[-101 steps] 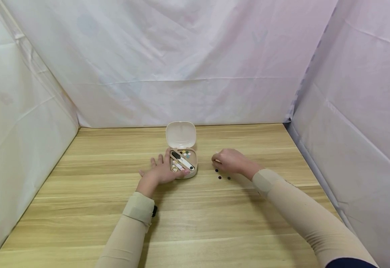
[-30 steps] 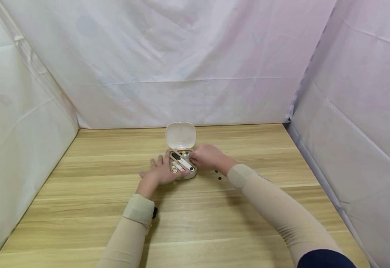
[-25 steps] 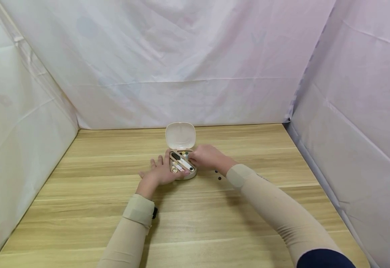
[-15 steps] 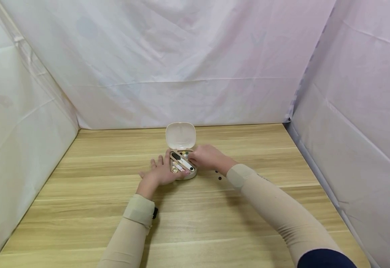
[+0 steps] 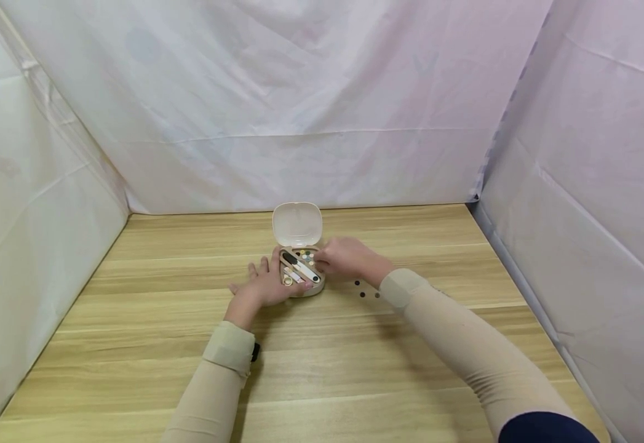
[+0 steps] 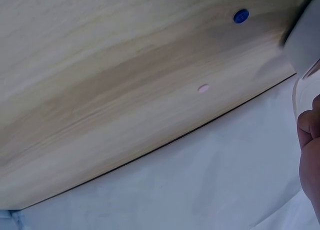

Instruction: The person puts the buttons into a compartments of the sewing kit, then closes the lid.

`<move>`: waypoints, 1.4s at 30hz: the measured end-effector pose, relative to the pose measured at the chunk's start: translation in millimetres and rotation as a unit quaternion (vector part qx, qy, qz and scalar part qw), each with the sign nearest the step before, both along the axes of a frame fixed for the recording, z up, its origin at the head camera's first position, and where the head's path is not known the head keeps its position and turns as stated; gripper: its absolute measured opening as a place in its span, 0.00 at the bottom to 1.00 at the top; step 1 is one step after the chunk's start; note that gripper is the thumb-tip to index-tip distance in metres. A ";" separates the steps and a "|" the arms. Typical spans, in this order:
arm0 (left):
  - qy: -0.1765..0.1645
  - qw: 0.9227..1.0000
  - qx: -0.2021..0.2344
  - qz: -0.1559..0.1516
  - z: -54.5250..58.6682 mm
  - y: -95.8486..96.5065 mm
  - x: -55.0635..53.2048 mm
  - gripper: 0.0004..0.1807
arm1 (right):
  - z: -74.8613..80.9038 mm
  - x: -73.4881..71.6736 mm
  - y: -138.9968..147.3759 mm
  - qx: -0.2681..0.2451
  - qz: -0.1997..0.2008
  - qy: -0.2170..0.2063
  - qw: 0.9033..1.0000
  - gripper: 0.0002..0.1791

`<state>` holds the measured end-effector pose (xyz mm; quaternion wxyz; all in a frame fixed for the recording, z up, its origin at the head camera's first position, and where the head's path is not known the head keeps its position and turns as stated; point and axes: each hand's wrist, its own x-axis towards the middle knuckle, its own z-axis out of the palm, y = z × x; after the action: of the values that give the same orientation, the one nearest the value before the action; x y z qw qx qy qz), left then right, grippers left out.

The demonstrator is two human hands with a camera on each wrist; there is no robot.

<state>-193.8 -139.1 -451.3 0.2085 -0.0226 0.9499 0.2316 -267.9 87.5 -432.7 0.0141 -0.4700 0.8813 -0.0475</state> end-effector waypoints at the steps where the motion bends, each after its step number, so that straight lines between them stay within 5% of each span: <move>1: -0.001 1.000 0.001 0.001 0.3 0.1 0.1 0.74 | 1.4 -0.6 1.9 0.000 -0.005 -0.002 1.000 0.09; 15: -0.004 1.000 0.009 0.009 4.0 1.4 -0.2 0.75 | 16.8 -17.0 41.2 -0.016 -0.023 0.029 0.999 0.09; 17: 0.003 1.000 0.007 0.009 -5.2 0.1 -4.4 0.77 | 16.3 -20.2 47.8 -0.020 -0.026 0.030 0.999 0.08; 21: 0.004 1.000 0.008 0.010 -4.6 0.8 -3.7 0.78 | 13.9 -25.4 60.6 -0.018 -0.053 0.028 0.998 0.08; 24: -0.002 1.000 0.011 0.009 3.9 2.2 0.3 0.75 | 10.6 -28.3 67.8 -0.006 -0.080 0.017 0.997 0.09; 42: -0.002 1.000 0.002 0.002 1.6 1.9 0.0 0.75 | -25.0 -31.8 73.4 -0.001 -0.203 -0.025 0.979 0.11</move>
<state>-193.8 -137.2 -449.7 0.2101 -0.0249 0.9490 0.2337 -299.7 160.9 -457.7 0.0262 -0.2804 0.9575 -0.0617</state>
